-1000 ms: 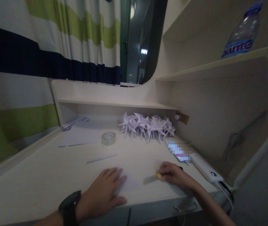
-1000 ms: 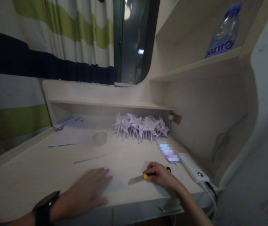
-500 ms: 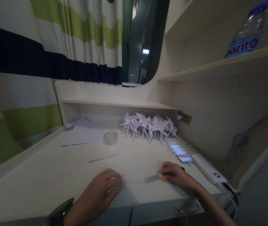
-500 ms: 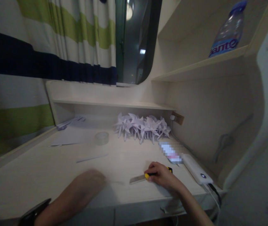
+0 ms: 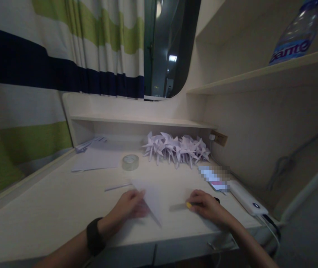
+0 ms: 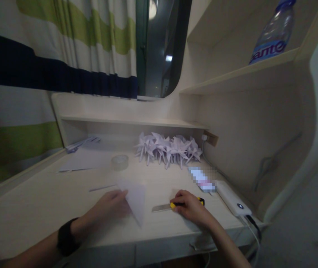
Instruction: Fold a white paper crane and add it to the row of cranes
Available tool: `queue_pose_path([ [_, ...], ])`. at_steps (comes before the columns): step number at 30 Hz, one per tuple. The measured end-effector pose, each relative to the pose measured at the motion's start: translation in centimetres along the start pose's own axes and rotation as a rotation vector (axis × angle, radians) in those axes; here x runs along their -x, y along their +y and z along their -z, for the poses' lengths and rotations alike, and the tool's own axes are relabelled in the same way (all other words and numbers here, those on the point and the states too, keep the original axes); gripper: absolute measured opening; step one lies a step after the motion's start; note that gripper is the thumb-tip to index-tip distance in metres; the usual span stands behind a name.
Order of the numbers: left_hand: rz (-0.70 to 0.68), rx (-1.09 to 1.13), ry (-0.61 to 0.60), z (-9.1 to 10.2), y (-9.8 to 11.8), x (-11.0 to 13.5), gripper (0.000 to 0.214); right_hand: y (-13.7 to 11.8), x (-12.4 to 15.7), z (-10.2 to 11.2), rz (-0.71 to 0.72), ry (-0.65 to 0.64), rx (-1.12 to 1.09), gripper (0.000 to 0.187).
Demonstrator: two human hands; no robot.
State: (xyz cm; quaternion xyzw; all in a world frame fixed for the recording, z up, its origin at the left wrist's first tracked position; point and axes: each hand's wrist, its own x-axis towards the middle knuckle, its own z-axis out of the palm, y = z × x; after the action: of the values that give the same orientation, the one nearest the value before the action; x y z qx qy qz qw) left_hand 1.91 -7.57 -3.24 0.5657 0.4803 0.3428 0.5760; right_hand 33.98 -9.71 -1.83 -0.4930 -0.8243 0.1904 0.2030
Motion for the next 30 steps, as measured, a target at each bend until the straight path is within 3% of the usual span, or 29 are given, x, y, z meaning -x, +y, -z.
queue_pose_path([
  [3, 0.058, -0.384, -0.060, 0.7, -0.3, 0.7, 0.056, 0.3, 0.1, -0.2, 0.038, 0.017, -0.005, 0.022],
  [6, -0.259, -0.782, 0.073, 1.4, 0.8, 1.0, 0.037, 0.3, 0.0, -0.2, 0.052, 0.025, 0.006, 0.020],
  [8, -0.484, -0.875, 0.070, 1.2, 1.7, 0.2, 0.021, 0.0, -0.2, -0.2, 0.040, 0.020, 0.017, 0.019],
  [11, -0.740, -1.006, 0.061, 0.1, 2.2, -2.5, 0.041, -0.6, -0.3, -0.1, 0.015, 0.016, 0.028, 0.018],
  [13, -0.776, -1.067, 0.032, -0.8, 1.7, -4.6, 0.045, -0.9, -0.3, 0.0, -0.005, 0.020, 0.038, 0.018],
  [16, -0.757, -1.006, 0.007, -1.6, 0.3, -7.1, 0.058, -1.0, -0.1, -0.1, -0.011, 0.038, 0.059, 0.017],
  [19, -0.750, -0.863, 0.060, -1.6, -0.6, -8.1, 0.056, -0.8, 0.1, -0.4, 0.011, 0.052, 0.080, 0.017],
  [25, -0.743, -0.637, 0.185, -1.0, 0.4, -7.7, 0.034, -0.8, -0.1, -2.0, -0.016, 0.197, 0.145, 0.017],
  [30, -0.731, -0.537, 0.210, -0.8, 0.9, -7.5, 0.028, -2.3, -1.1, -3.5, -0.010, 0.305, 0.184, 0.015],
])
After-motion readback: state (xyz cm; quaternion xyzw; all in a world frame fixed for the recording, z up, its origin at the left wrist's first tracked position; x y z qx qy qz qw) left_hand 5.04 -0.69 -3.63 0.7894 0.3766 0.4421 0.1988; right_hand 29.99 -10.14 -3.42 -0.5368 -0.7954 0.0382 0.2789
